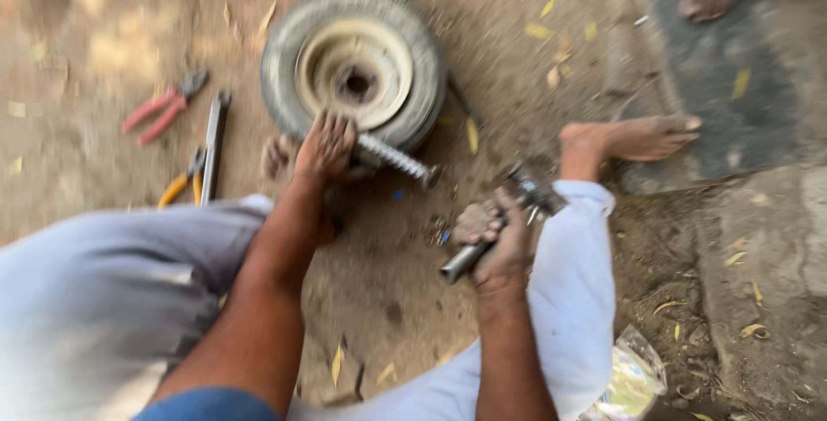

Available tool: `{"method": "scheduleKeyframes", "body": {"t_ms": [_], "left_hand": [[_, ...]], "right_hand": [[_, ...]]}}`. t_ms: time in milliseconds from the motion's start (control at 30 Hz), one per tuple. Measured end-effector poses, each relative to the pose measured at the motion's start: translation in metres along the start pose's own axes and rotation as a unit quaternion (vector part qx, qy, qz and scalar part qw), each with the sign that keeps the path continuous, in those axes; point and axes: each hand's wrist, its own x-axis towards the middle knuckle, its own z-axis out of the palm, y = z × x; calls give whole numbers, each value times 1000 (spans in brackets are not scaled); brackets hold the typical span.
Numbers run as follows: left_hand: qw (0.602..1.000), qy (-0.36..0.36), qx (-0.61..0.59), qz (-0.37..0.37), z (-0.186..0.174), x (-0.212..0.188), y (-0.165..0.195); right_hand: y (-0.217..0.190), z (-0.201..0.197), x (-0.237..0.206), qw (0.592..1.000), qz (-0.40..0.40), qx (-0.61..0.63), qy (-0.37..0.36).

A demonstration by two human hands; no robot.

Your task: The person sits on the ground and removes a small rubber tire from its metal wheel rim. They hold the wheel steady with one foot and hand while striking and prying the tire edge with a hammer and metal levers, working the tire bead loose around the rim.

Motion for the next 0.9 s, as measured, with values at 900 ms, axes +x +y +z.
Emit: {"method": "scheduleKeyframes", "body": {"t_ms": [900], "left_hand": [[954,136,-259,69,-27,4,173]], "right_hand": [[66,-34,25,924,-46,-246,290]]}}
